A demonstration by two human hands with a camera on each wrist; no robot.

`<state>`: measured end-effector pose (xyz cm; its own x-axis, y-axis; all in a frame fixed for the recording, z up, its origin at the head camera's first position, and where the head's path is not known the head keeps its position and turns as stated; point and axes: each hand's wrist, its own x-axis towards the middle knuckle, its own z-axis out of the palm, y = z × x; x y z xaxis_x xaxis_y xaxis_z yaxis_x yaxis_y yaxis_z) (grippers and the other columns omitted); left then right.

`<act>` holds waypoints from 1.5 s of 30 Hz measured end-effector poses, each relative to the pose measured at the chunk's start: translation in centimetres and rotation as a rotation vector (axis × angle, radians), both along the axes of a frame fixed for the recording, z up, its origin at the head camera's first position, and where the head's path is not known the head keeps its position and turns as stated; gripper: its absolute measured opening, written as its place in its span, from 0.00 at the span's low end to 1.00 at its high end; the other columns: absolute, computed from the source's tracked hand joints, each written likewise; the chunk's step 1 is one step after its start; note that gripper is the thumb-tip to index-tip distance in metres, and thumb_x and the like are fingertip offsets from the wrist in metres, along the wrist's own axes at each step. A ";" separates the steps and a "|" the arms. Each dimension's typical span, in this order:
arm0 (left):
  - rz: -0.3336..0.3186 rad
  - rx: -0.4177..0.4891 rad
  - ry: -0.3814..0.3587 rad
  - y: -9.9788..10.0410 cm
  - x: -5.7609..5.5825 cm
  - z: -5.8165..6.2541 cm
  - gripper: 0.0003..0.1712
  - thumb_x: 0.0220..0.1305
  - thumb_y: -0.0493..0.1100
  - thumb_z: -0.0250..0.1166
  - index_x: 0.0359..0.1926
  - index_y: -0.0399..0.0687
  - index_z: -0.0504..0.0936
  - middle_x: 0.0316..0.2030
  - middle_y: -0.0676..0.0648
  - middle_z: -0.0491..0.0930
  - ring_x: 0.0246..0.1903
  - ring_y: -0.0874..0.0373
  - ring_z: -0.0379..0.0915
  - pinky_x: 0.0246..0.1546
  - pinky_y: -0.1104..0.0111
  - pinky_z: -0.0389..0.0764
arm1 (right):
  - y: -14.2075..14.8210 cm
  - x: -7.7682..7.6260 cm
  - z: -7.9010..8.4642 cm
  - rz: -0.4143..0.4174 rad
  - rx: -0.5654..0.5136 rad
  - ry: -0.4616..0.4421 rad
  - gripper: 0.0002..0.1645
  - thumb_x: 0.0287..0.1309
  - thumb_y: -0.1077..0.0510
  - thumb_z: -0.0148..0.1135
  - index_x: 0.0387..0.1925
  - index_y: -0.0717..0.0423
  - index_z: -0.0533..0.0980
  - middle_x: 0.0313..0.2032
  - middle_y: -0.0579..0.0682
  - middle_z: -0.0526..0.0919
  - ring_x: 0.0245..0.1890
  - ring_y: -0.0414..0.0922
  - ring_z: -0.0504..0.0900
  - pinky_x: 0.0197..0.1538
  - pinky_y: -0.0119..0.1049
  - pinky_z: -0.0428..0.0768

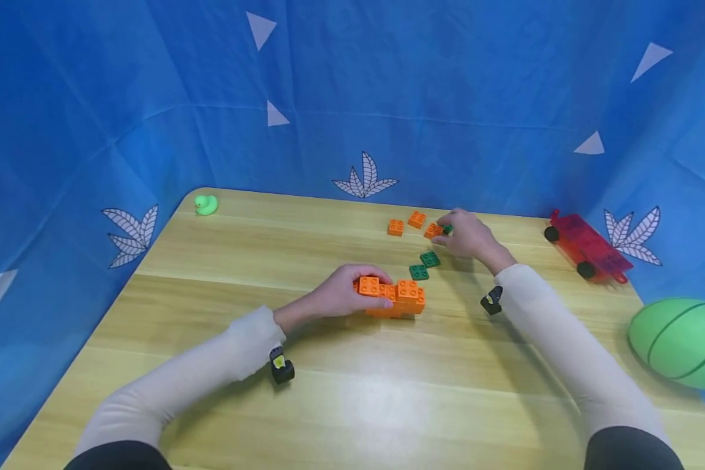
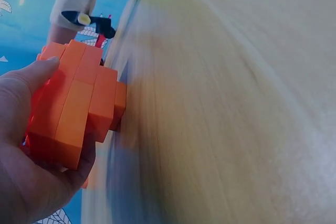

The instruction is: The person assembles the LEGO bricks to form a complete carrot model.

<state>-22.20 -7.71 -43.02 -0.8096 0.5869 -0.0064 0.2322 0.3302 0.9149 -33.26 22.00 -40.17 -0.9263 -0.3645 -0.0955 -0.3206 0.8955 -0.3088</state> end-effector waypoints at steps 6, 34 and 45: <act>0.016 -0.012 -0.012 -0.2 0.2 0.1 0.24 0.60 0.46 0.77 0.56 0.52 0.84 0.56 0.48 0.83 0.48 0.57 0.79 0.46 0.69 0.83 | -0.1 -1.7 -1.5 0.039 -0.022 0.021 0.28 0.68 0.56 0.66 0.64 0.67 0.75 0.61 0.68 0.78 0.61 0.64 0.77 0.62 0.60 0.77; -0.006 0.011 0.005 -0.4 -0.2 -0.4 0.18 0.58 0.45 0.78 0.48 0.45 0.86 0.39 0.45 0.85 0.32 0.58 0.76 0.33 0.71 0.81 | -6.4 10.2 4.9 0.476 -0.303 0.011 0.17 0.57 0.54 0.76 0.49 0.49 0.87 0.43 0.42 0.88 0.43 0.40 0.83 0.47 0.39 0.84; -0.020 0.026 0.010 -0.5 -0.3 -0.4 0.18 0.57 0.44 0.78 0.48 0.46 0.86 0.38 0.47 0.84 0.32 0.59 0.74 0.32 0.72 0.78 | -7.3 10.8 4.2 0.467 -0.230 0.036 0.16 0.56 0.54 0.77 0.47 0.50 0.88 0.40 0.42 0.88 0.41 0.40 0.83 0.48 0.45 0.86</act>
